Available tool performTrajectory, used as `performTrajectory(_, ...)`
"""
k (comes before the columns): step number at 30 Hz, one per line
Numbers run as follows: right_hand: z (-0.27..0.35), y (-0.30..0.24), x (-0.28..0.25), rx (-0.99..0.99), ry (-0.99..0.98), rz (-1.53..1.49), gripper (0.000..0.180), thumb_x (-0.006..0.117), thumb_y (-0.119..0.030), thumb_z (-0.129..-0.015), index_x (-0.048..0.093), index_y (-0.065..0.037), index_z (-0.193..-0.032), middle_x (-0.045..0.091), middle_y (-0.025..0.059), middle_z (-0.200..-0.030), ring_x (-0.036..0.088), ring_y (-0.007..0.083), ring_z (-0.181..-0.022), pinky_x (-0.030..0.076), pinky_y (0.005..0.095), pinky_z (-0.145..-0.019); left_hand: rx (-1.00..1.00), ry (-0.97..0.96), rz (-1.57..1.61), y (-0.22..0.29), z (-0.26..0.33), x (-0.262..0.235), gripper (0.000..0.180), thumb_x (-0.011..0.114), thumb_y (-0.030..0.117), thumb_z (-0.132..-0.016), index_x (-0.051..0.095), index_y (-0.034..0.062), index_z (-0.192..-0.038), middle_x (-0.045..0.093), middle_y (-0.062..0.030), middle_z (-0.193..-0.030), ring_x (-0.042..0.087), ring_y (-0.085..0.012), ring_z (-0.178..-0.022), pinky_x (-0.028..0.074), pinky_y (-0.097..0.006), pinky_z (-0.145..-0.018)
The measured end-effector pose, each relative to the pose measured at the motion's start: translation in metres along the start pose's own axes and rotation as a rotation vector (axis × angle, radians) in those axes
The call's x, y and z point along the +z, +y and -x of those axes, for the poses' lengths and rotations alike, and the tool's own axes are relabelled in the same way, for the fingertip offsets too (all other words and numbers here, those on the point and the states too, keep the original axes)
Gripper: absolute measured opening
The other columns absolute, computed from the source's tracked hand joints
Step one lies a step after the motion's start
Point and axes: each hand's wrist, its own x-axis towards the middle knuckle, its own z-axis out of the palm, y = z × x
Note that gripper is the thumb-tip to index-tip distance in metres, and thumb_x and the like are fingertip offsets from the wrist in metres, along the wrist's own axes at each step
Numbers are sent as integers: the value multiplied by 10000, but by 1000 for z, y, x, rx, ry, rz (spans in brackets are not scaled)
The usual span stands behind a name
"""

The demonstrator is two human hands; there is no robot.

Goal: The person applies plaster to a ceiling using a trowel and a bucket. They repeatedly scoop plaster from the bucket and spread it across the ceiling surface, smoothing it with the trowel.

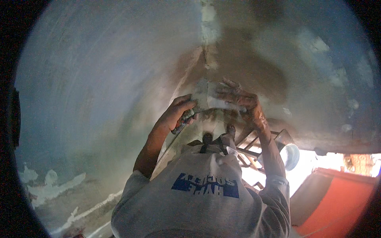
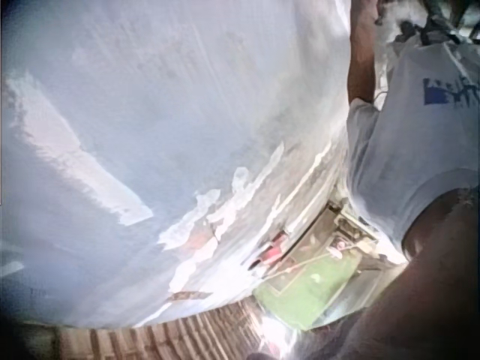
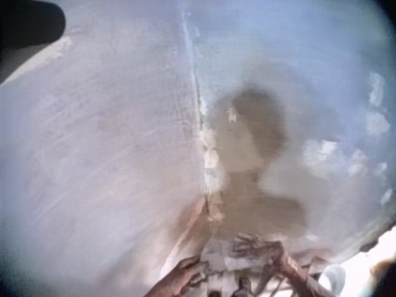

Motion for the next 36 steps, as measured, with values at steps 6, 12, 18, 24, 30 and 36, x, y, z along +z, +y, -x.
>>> performTrajectory(6,-26,-13,24,-93,48,98,463,575,133,-710,643,-46,-1132,616,158,-1209,577,321,-1134,446,373,-969,175,70,-58,2,19,6,246,550,211,-925,557,15,-1073,613,-69,-784,564,-122,-558,412,-243,-451)
performTrajectory(12,-34,-24,18,-80,70,123,460,539,142,-717,645,-38,-1127,622,171,-1190,577,343,-1135,440,393,-984,318,105,-103,-3,25,10,225,538,218,-937,531,10,-1022,609,-87,-827,564,-119,-565,412,-252,-452)
performTrajectory(18,-53,10,33,-175,65,192,350,603,18,-789,637,-64,-1127,656,119,-1106,629,277,-1012,506,359,-862,343,123,-52,8,27,22,209,531,221,-940,523,21,-1001,604,-85,-754,552,-107,-554,402,-254,-446)
performTrajectory(24,-66,-40,4,406,343,-964,272,617,-98,-870,606,20,-1115,641,123,-1080,647,254,-929,537,402,-798,297,130,-30,8,18,7,218,539,230,-936,534,26,-1013,608,-74,-711,543,-113,-518,404,-257,-446)
performTrajectory(30,-77,-54,-6,376,296,-1154,347,586,-85,-895,517,25,-1217,616,133,-1141,626,254,-1029,537,419,-838,306,125,2,3,12,6,197,541,210,-934,539,28,-1008,614,-85,-699,533,-123,-481,413,-262,-442)
performTrajectory(36,-79,-53,-2,478,279,-1236,341,583,-81,-880,525,13,-1202,635,108,-1055,632,210,-977,533,389,-809,302,61,-36,3,6,0,210,555,229,-927,547,34,-1004,614,-74,-693,536,-110,-487,414,-245,-435)
